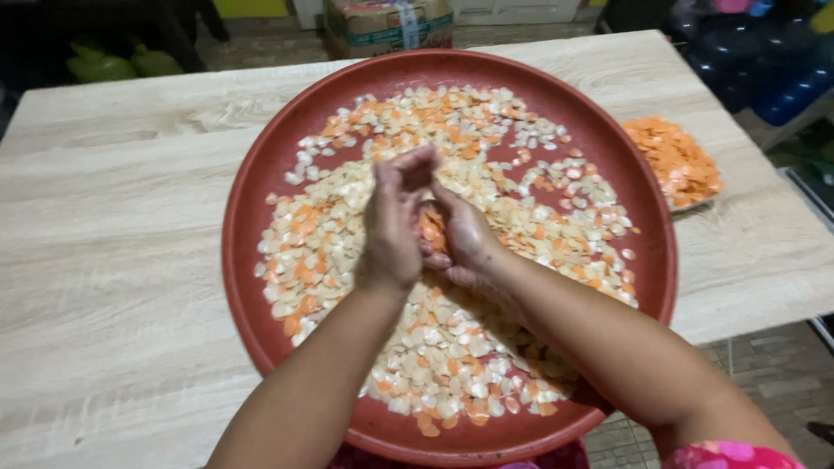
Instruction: Manually sorting orange food flakes from a mixture in a large tray and placing them into a separate container.
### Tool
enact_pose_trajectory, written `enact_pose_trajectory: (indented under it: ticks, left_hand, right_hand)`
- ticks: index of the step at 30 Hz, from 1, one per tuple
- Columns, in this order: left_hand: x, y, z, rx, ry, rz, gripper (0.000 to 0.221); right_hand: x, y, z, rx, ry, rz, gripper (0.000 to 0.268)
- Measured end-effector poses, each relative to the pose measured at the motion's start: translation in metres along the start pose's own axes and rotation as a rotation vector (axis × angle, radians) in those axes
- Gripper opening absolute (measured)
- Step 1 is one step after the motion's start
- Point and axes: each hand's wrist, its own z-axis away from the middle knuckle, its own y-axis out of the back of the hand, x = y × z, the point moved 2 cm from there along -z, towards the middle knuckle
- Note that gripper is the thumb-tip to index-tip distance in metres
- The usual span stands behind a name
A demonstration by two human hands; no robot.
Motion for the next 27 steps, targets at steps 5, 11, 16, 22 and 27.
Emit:
enact_pose_trajectory:
  ticks: [5, 11, 16, 22, 27]
  left_hand:
    - [0.000, 0.011, -0.006, 0.005, -0.119, -0.144, 0.069]
    - [0.000, 0.020, -0.013, 0.020, -0.318, -0.426, 0.068]
    - [0.006, 0.024, -0.018, 0.034, -0.319, -0.522, 0.064]
    - [-0.004, 0.032, -0.024, 0.012, -0.412, -0.563, 0.061]
    - [-0.011, 0.034, -0.026, 0.016, -0.378, -0.625, 0.062]
  right_hand:
    - [-0.021, 0.038, -0.032, -0.051, 0.111, -0.148, 0.044]
    - [-0.147, 0.144, -0.027, -0.050, 0.428, -0.235, 0.028]
    - [-0.231, 0.296, -0.024, 0.459, 0.675, -0.513, 0.022]
    - [-0.237, 0.401, -0.018, 0.976, 0.873, -0.088, 0.040]
    - [-0.214, 0.376, -0.018, 1.268, 0.998, 1.644, 0.042]
